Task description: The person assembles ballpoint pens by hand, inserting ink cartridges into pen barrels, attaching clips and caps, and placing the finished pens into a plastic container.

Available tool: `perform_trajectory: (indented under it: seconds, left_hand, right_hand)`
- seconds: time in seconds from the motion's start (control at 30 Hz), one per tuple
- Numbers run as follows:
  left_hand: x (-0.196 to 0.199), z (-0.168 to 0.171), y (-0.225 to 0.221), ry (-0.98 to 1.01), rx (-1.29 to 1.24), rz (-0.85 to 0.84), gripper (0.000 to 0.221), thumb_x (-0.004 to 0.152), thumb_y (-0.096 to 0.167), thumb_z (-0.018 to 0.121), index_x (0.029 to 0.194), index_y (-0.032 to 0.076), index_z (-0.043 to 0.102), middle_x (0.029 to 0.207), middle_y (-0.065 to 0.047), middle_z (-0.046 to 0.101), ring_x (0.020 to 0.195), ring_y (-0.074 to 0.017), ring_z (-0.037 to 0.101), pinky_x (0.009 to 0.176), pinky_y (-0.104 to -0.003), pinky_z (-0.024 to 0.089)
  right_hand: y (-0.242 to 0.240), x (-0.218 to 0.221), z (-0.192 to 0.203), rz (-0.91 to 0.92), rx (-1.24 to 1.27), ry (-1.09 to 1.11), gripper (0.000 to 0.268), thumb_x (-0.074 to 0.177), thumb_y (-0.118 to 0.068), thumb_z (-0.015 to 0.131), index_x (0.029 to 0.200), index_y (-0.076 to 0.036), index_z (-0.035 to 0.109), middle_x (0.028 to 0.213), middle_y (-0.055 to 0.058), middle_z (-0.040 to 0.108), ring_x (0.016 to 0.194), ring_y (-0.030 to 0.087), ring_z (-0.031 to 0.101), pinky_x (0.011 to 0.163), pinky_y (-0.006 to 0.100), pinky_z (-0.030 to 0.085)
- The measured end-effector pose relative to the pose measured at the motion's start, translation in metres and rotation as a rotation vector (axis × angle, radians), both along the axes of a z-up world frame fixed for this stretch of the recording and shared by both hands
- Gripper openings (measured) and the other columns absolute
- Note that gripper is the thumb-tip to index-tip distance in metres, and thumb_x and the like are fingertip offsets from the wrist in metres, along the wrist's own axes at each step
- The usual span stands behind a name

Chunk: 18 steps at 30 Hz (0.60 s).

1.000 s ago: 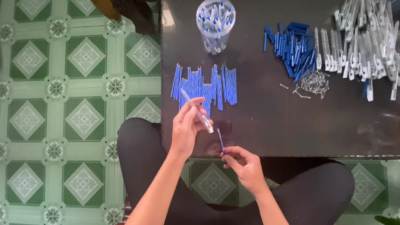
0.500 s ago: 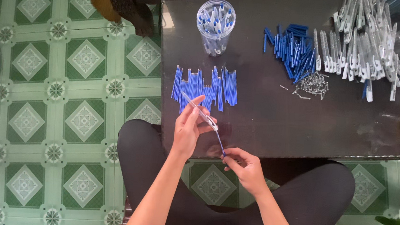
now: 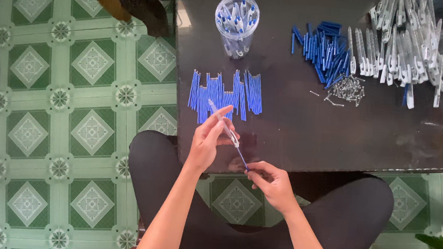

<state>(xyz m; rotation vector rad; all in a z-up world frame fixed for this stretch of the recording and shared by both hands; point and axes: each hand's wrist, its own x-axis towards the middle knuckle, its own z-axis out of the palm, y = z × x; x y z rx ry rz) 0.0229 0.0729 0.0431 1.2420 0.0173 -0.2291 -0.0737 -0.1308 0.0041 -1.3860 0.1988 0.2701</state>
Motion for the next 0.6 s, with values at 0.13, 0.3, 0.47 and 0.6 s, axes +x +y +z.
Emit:
perform_trajectory:
  seconds: [0.13, 0.3, 0.47, 0.6]
  left_hand:
    - [-0.008, -0.012, -0.007, 0.027, 0.035, -0.058, 0.044, 0.108, 0.01, 0.038, 0.149, 0.006, 0.052, 0.096, -0.017, 0.064, 0.085, -0.0309, 0.074, 0.075, -0.047, 0.068]
    - [-0.031, -0.034, -0.019, 0.152, -0.04, -0.055, 0.041, 0.106, 0.009, 0.043, 0.144, 0.001, 0.057, 0.098, -0.018, 0.067, 0.089, -0.0318, 0.075, 0.077, -0.049, 0.067]
    - [-0.038, -0.035, -0.018, 0.211, -0.079, 0.002, 0.04, 0.107, 0.01, 0.04, 0.143, 0.0, 0.055, 0.103, -0.018, 0.066, 0.093, -0.0327, 0.075, 0.08, -0.049, 0.067]
    - [-0.036, -0.035, -0.013, 0.303, -0.212, 0.058, 0.039, 0.108, 0.013, 0.04, 0.142, 0.0, 0.053, 0.106, -0.018, 0.064, 0.095, -0.0353, 0.075, 0.078, -0.046, 0.068]
  right_hand:
    - [0.002, 0.0, -0.01, -0.008, 0.029, 0.005, 0.02, 0.086, 0.008, 0.073, 0.105, 0.007, 0.078, 0.078, 0.018, 0.075, 0.073, 0.019, 0.071, 0.056, 0.033, 0.066]
    - [0.003, 0.01, -0.003, -0.135, 0.104, 0.033, 0.028, 0.086, 0.009, 0.073, 0.114, 0.008, 0.072, 0.098, 0.021, 0.077, 0.084, 0.021, 0.074, 0.072, 0.041, 0.068]
    - [0.005, 0.008, -0.004, -0.171, 0.161, 0.066, 0.026, 0.086, 0.012, 0.069, 0.112, 0.009, 0.069, 0.102, 0.02, 0.075, 0.09, 0.023, 0.074, 0.08, 0.043, 0.067]
    - [0.012, 0.005, 0.002, -0.222, 0.312, 0.023, 0.028, 0.084, 0.015, 0.07, 0.111, 0.011, 0.066, 0.106, 0.024, 0.074, 0.097, 0.027, 0.076, 0.088, 0.041, 0.065]
